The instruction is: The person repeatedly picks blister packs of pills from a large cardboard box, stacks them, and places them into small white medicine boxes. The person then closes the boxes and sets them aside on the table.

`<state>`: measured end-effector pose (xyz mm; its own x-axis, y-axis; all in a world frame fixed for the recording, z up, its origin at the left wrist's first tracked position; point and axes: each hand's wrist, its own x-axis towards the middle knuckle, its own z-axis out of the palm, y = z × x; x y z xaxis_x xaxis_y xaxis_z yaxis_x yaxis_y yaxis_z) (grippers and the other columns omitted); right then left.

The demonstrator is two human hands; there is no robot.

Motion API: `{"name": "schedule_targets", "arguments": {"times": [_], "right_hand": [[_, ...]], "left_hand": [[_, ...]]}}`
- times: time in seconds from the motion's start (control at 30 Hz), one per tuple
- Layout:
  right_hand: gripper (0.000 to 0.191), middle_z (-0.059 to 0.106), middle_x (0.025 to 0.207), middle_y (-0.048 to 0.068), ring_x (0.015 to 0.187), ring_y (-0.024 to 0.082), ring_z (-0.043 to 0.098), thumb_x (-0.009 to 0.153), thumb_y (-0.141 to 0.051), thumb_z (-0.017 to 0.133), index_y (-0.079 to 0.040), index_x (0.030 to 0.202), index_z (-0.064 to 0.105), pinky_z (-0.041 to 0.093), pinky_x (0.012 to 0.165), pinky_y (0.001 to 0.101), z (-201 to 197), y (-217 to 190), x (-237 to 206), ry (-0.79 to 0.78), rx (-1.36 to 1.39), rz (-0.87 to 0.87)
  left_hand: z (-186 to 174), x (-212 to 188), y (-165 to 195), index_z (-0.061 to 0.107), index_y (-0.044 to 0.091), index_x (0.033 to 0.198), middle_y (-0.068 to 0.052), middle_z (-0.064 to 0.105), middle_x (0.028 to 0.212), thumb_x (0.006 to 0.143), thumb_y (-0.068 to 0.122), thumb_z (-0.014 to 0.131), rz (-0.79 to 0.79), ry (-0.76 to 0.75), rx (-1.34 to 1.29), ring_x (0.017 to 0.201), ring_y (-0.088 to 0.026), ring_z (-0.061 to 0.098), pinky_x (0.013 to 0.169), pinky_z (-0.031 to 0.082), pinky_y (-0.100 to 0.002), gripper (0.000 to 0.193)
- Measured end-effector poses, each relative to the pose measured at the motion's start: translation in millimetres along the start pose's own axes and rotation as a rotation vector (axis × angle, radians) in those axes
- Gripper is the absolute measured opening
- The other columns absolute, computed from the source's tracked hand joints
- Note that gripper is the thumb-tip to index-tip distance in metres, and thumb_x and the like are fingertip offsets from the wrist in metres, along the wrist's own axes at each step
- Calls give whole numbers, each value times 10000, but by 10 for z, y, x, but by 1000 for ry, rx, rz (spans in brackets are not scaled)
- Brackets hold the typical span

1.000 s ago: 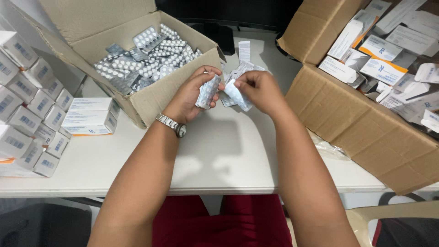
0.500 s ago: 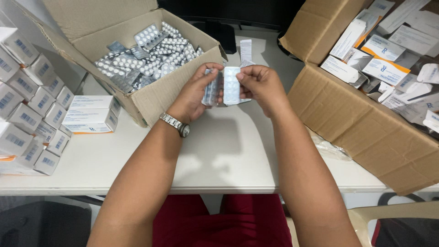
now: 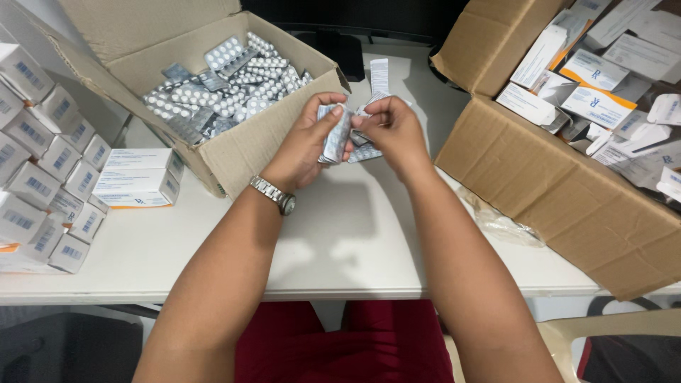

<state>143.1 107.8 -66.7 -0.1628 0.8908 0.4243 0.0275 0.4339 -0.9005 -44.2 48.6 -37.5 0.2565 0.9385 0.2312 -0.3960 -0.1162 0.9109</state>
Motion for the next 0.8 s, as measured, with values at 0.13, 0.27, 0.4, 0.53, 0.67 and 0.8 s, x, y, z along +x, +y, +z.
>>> {"name": "schedule_targets", "arguments": {"times": [0.13,0.27,0.4,0.53,0.67,0.8], "right_hand": [[224,742,919,71,793,126,661,915,-173,795,-8,1048,722,523,705,258,-160,4,55,-51,-324,77],[548,727,1049,132,960,260,707,794,-412,860,-22,1133,677,546,833,365,-154,-155,-35,-71,-832,268],[904,625,1227,162,1131,331,630,640,-551,920,-35,1288,559,520,909,431,24,-335,-76,-65,-1033,414],[898,627,1306,159,1201,313,636,631,-481,940,-52,1329,571,516,991,407,-4,-355,-76,-181,-1000,473],[1041,643,1266,201,1164,318,628,530,-337,1047,-26,1355,493,502,978,381,-183,-195,-42,-253,-932,445],[547,744,1108,137,989,253,702,637,-264,951,-63,1090,721,560,864,377,-389,-69,9,-376,-839,437]], "left_hand": [[-11,-19,97,482,182,1322,-78,686,1063,1051,256,520,19,87,4,760,-130,672,618,601,-272,284],[-35,-33,143,523,183,1284,-75,679,1091,1045,242,529,31,126,3,793,-134,685,625,608,-274,247],[-68,-9,112,544,172,1262,-85,665,1119,1061,240,548,48,79,5,833,-137,677,659,617,-284,212],[-97,10,80,518,179,1266,-85,645,1132,1056,282,547,27,80,6,848,-146,684,660,626,-298,236],[-97,23,69,461,188,1303,-110,614,1174,1042,307,553,16,120,1,895,-183,707,675,648,-330,301],[-81,37,57,393,219,1366,-123,594,1212,1004,300,572,7,168,43,936,-208,716,703,674,-345,411]]}}
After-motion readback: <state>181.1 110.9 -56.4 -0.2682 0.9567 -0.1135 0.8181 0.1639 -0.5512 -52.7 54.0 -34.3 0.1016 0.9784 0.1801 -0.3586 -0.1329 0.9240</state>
